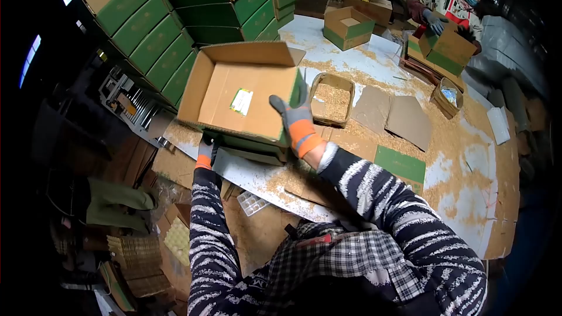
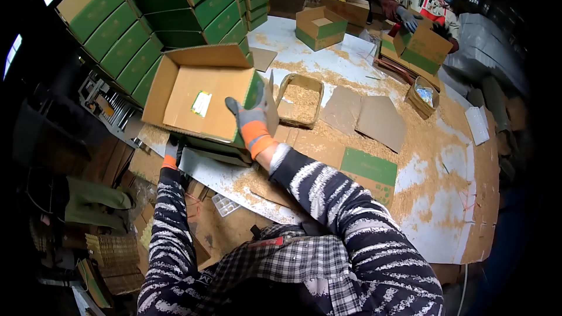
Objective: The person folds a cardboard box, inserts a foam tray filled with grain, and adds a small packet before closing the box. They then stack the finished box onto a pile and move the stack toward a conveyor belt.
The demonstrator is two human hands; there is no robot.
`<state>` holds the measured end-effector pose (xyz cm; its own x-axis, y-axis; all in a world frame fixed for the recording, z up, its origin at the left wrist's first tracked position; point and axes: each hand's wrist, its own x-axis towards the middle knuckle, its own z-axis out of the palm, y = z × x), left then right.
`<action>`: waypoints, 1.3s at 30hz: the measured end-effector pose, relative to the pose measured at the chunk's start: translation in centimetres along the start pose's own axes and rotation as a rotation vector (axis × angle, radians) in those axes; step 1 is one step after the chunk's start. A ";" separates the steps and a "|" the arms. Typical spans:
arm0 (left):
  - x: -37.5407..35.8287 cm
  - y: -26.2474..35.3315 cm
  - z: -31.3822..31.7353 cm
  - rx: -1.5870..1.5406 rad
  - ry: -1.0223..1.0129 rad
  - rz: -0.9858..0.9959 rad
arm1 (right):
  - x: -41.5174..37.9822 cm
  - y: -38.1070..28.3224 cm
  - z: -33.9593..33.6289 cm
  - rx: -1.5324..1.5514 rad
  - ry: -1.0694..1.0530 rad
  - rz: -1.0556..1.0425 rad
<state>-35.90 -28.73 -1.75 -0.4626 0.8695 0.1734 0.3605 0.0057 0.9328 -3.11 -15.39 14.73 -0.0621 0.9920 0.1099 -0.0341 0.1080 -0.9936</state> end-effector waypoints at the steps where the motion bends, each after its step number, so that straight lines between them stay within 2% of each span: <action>1: 1.5 -5.1 -1.7 0.075 -0.026 -0.034 | -1.2 -0.1 1.3 -0.209 -0.007 0.139; 2: 1.7 -5.2 -2.3 0.046 -0.079 -0.109 | -1.4 1.3 2.0 -0.274 -0.092 0.037; 3: 1.7 -4.2 -2.3 0.250 -0.058 0.026 | -0.8 2.0 1.9 -0.209 -0.193 0.109; 4: 1.3 -3.4 -1.8 -0.047 0.030 -0.107 | 0.1 2.8 1.5 -0.162 -0.310 0.141; 6: -0.4 -2.5 -1.1 0.068 0.135 0.049 | 1.3 2.8 -1.4 -0.048 -0.582 0.210; 7: -0.2 -2.6 -0.6 -0.287 0.087 0.061 | 1.5 2.2 -3.5 0.012 -0.739 0.252; 9: -0.2 -2.3 0.6 -0.248 0.175 0.170 | 1.3 0.5 -7.6 0.075 -0.888 0.542; 11: -2.5 0.3 3.0 0.233 0.472 0.257 | 0.5 0.7 -11.1 -0.572 -0.809 -0.054; 12: -4.3 3.9 4.8 0.477 0.625 0.302 | 0.1 0.8 -12.9 -0.891 -0.663 -0.288; 13: -6.8 9.3 6.9 0.439 0.723 0.095 | -2.5 -0.1 -13.7 -1.224 -0.370 -0.505; 14: -8.7 10.8 8.3 0.544 0.745 0.135 | -3.1 2.1 -14.4 -1.159 -0.406 -0.254; 15: -10.9 12.3 10.2 0.485 0.679 0.208 | -3.3 6.1 -15.5 -0.686 -0.433 0.074; 17: -15.3 16.3 14.5 0.502 0.529 0.294 | -2.3 10.0 -18.0 -0.346 -0.572 0.260; 20: -20.5 19.2 19.0 0.489 0.262 0.453 | -1.1 6.8 -23.9 -0.490 -0.485 0.146; 21: -21.5 19.9 20.4 0.459 0.180 0.514 | 0.1 8.0 -27.4 -0.614 -0.423 0.091; 22: -21.9 20.9 21.8 0.459 0.086 0.597 | 0.9 6.3 -31.0 -0.634 -0.349 0.137; 23: -22.2 22.2 23.3 0.456 -0.005 0.677 | 1.6 6.5 -34.5 -0.606 -0.139 0.110; 24: -22.1 23.6 24.9 0.491 -0.166 0.636 | 3.2 9.5 -38.6 -0.621 0.046 0.086; 26: -21.0 24.0 29.5 0.514 -0.313 0.649 | 5.4 12.3 -44.8 -0.802 0.088 0.199; 29: -17.0 22.4 36.8 0.621 -0.463 0.621 | 3.9 16.0 -47.1 -1.075 0.315 0.273; 30: -15.5 21.0 39.0 0.660 -0.487 0.641 | 1.1 11.6 -45.8 -1.238 0.351 0.190; 31: -14.2 19.1 41.2 0.717 -0.463 0.629 | -0.8 10.8 -45.8 -1.296 0.339 -0.048; 32: -12.9 18.7 42.8 0.745 -0.475 0.580 | -3.9 9.3 -44.6 -1.371 0.265 -0.176; 33: -11.9 18.2 44.2 0.774 -0.486 0.531 | -7.6 8.4 -43.6 -1.291 0.063 -0.242; 34: -11.3 16.9 45.2 0.812 -0.515 0.513 | -11.5 8.6 -43.1 -1.123 -0.240 -0.261; 35: -10.8 16.0 45.9 0.851 -0.541 0.494 | -15.6 10.3 -43.1 -1.124 -0.596 -0.199; 37: -11.5 16.9 46.6 0.906 -0.645 0.466 | -21.1 7.4 -44.4 -1.340 -0.858 -0.216; 39: -13.0 19.5 46.7 0.959 -0.694 0.456 | -21.6 7.1 -47.2 -1.409 -0.880 -0.239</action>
<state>15.02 -16.85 -0.58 0.2734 0.9604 -0.0545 0.9488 -0.2599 0.1797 45.02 -32.98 4.00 -0.7055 0.6623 -0.2523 0.7044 0.6944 -0.1467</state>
